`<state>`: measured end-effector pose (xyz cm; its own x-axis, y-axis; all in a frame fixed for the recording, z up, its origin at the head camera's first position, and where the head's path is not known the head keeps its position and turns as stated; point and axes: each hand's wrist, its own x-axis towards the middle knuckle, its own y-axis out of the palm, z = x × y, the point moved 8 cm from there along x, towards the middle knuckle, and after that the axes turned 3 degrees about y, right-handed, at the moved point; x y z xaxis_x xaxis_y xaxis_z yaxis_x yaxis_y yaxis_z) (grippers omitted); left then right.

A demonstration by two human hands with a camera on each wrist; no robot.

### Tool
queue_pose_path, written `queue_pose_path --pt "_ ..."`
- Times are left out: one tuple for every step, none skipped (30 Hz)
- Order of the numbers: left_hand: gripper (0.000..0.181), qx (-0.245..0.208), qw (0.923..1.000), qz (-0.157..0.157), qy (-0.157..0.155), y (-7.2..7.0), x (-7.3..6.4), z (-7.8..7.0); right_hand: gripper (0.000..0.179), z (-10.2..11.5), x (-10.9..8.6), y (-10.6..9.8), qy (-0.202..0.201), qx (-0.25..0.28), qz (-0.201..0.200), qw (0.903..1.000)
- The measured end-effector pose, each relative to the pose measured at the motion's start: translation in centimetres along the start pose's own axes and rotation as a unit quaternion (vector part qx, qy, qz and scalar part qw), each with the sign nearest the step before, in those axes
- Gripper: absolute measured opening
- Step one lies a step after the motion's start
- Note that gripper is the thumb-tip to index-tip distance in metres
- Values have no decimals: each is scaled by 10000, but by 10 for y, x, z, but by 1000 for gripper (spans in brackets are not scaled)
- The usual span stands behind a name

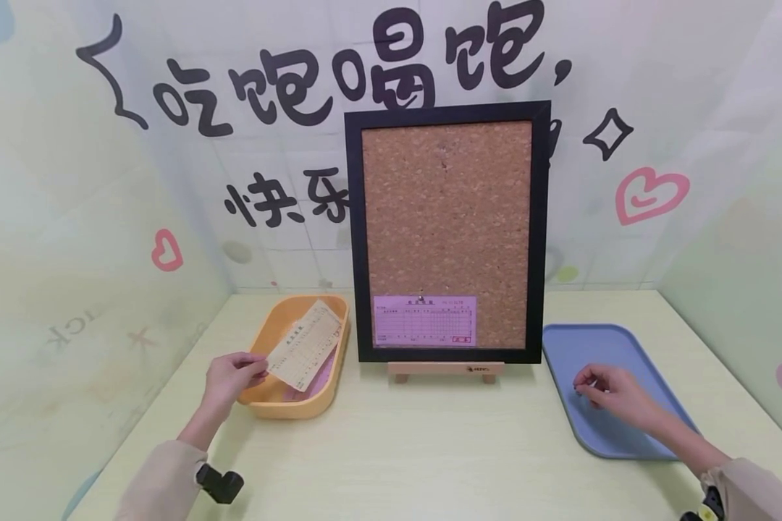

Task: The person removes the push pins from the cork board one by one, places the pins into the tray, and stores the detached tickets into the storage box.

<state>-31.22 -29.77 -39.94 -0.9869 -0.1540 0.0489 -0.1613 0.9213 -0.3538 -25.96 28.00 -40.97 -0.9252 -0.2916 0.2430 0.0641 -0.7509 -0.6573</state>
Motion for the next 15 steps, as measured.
queue_pose_path --pt "27 -2 10000 21 -8 4 -1 -2 4 0 0 0 -15 6 -1 10000" --pt "26 1 10000 13 -46 7 -1 -2 3 0 0 0 -13 14 -6 10000" --pt "28 123 9999 30 -92 11 -3 -5 2 0 0 0 -3 13 -9 10000" --pt "28 125 9998 46 -130 14 -3 -6 2 -1 -1 0 30 11 -16 10000" --pt "27 144 9998 62 -153 17 -2 -5 3 -1 -1 0 52 1 -10 10000" --pt "27 152 9997 55 -187 19 -2 -6 3 -2 -1 0 80 -8 -15 10000" --pt "26 180 9996 67 -201 22 -2 -5 4 -2 -2 0 109 -26 -17 9999" --pt "26 194 9996 67 -205 23 -2 -6 4 -3 -2 0 137 -31 -23 9999" --pt "25 238 9995 74 -194 25 -1 -6 4 -4 -2 0 147 -32 -26 9999" --pt "25 270 9994 71 -189 26 -1 -6 3 -4 -2 0 152 -36 -30 9999" --pt "25 305 9994 73 -174 27 0 -6 4 -4 -2 0 149 -35 -25 9999" --pt "24 327 9993 78 -162 28 0 -6 4 -4 -2 0 144 -31 -23 9999" --pt "24 349 9992 94 -150 29 0 -7 4 -4 -3 0 142 -32 -21 9999" --pt "25 355 9992 103 -141 29 0 -7 4 -4 -2 0 135 -26 -18 9999" --pt "25 388 9991 131 -129 29 0 -7 5 -4 -2 0 121 -30 -13 9999"
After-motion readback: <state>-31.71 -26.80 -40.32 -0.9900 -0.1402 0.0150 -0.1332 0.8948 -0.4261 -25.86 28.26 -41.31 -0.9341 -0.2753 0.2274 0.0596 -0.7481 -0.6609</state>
